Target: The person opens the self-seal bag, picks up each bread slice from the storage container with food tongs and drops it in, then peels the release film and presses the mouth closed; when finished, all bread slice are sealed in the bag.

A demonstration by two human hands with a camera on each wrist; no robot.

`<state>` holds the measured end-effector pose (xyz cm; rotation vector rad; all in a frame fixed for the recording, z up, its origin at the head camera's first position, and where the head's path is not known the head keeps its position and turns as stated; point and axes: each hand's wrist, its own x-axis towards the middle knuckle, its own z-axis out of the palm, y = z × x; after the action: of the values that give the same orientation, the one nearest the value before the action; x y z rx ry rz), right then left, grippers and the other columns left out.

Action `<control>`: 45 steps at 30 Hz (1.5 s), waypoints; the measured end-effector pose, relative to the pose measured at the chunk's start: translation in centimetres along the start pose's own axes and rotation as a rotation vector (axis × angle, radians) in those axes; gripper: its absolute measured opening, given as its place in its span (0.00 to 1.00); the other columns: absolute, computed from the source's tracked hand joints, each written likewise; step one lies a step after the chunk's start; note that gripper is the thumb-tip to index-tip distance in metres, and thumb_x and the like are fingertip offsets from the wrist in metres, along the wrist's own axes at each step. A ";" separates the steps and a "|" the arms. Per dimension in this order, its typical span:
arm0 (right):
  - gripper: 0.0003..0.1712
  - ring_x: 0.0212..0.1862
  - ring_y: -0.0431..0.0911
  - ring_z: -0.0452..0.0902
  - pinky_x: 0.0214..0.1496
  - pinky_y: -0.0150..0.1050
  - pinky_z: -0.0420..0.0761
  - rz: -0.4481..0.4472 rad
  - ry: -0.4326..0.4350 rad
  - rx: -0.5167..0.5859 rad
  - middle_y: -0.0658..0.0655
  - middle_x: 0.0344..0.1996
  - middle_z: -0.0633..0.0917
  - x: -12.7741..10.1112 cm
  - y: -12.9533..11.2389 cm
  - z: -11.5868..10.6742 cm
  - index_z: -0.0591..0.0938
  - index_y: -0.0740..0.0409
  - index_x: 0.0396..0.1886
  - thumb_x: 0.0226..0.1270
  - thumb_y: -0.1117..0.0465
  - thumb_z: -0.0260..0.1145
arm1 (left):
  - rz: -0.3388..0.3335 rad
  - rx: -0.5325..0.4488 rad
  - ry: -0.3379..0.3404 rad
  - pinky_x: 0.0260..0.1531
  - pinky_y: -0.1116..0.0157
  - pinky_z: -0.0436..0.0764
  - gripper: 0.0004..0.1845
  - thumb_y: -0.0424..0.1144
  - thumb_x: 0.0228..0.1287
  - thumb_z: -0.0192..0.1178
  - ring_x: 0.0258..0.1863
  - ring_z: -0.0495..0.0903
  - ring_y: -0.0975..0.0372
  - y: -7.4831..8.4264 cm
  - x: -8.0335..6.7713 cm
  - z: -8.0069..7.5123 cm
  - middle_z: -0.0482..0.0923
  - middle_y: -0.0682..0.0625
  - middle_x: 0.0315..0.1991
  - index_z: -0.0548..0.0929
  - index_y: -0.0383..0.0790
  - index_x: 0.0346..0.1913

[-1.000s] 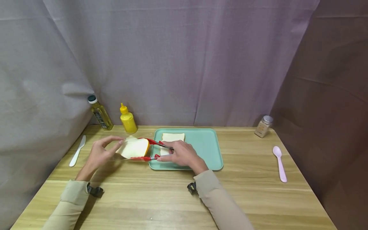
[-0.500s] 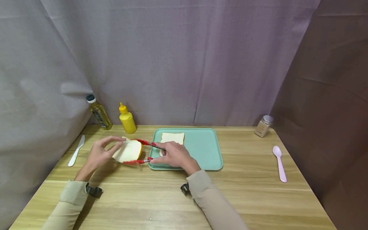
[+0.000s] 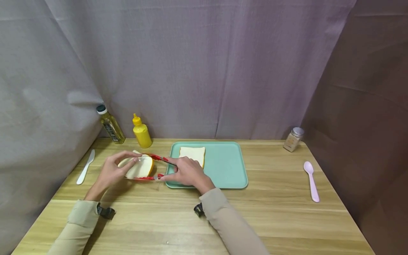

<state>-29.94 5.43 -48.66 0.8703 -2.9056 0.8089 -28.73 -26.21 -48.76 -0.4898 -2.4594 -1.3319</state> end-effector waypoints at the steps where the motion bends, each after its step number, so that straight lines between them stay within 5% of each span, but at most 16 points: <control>1: 0.51 0.24 0.36 0.70 0.22 0.36 0.69 0.000 -0.002 0.002 0.38 0.24 0.80 0.1 0.0 0.1 0.77 0.33 0.78 0.56 0.24 0.78 | 0.004 -0.006 -0.001 0.72 0.73 0.71 0.07 0.42 0.74 0.73 0.59 0.86 0.67 0.0 0.0 0.0 0.93 0.57 0.52 0.92 0.54 0.51; 9: 0.52 0.25 0.38 0.73 0.23 0.37 0.73 0.003 0.018 -0.002 0.38 0.24 0.81 0.9 -0.8 0.6 0.77 0.36 0.79 0.57 0.23 0.76 | 0.023 -0.047 -0.012 0.69 0.77 0.72 0.07 0.40 0.73 0.73 0.56 0.86 0.72 0.0 0.0 0.2 0.93 0.57 0.51 0.92 0.53 0.50; 19: 0.50 0.28 0.37 0.75 0.27 0.36 0.75 0.014 0.049 -0.013 0.38 0.24 0.81 1.4 -1.0 1.5 0.80 0.38 0.75 0.58 0.21 0.75 | 0.083 -0.210 -0.073 0.72 0.75 0.75 0.09 0.30 0.75 0.69 0.59 0.88 0.65 0.1 0.2 0.8 0.92 0.40 0.53 0.90 0.35 0.53; 37: 0.51 0.29 0.36 0.77 0.28 0.36 0.77 0.039 0.044 0.020 0.37 0.26 0.83 1.3 -1.5 1.3 0.79 0.39 0.76 0.58 0.20 0.74 | 0.079 -0.043 -0.019 0.68 0.79 0.74 0.08 0.37 0.74 0.72 0.58 0.86 0.73 0.0 0.1 0.8 0.93 0.50 0.53 0.93 0.47 0.51; 45: 0.48 0.22 0.37 0.70 0.22 0.38 0.72 0.033 0.019 0.058 0.41 0.20 0.80 1.0 -1.3 1.2 0.79 0.37 0.76 0.61 0.21 0.72 | 0.080 -0.042 -0.018 0.68 0.79 0.75 0.09 0.36 0.74 0.72 0.59 0.86 0.72 0.1 0.1 0.7 0.93 0.54 0.54 0.92 0.51 0.53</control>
<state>-29.97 3.41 -48.98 0.8160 -2.9008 0.9023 -28.88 -25.53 -49.02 -0.6063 -2.4041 -1.3549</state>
